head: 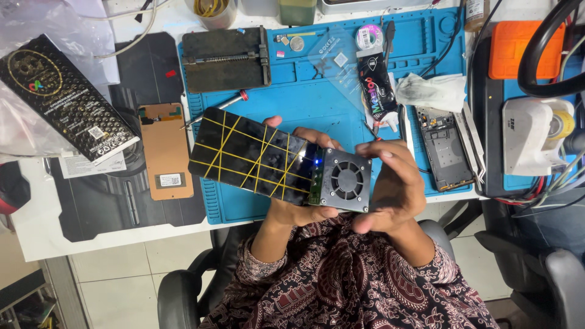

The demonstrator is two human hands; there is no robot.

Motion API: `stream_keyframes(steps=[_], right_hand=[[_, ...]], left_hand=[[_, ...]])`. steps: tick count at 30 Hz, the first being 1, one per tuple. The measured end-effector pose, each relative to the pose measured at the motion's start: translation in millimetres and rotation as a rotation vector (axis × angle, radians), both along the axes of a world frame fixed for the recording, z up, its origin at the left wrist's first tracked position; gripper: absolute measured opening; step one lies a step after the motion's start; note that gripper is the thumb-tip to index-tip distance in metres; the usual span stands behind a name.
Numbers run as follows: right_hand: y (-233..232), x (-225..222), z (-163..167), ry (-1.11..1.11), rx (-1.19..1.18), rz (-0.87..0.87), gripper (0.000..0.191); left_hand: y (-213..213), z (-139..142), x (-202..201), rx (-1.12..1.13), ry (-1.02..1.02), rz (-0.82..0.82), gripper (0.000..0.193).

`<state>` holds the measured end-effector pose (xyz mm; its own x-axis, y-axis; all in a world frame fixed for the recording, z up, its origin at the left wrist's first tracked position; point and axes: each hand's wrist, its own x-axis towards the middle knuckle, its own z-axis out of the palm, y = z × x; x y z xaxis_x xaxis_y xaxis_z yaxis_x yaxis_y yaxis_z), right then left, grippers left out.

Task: The person holds a smartphone with yellow cross tape on its screen in one hand and a green laser separating machine in the other, moving the machine repeatedly across the taped screen. They reposition the phone and machine several times and briefly touch a tablet on the desk before continuing to pass the machine over the screen.

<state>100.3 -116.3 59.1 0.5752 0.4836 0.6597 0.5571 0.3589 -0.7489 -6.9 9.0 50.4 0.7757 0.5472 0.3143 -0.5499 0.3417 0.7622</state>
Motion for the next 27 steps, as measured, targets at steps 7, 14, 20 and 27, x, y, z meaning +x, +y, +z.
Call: stream_keyframes(steps=[7,14,20,27], right_hand=[[-4,4,-7,0.013,0.114,-0.232,0.042],[-15,11,-7,0.061,0.123,-0.343,0.021],[-18,10,-2,-0.005,0.060,-0.283,0.021],[-14,4,-2,0.054,0.026,-0.272,0.033]], left_hand=[[0,1,2,-0.024,-0.014,0.012,0.123],[0,0,3,-0.017,-0.034,0.033,0.123],[3,-4,2,0.024,-0.001,0.044,0.123],[5,-8,0,0.035,0.001,0.085,0.122]])
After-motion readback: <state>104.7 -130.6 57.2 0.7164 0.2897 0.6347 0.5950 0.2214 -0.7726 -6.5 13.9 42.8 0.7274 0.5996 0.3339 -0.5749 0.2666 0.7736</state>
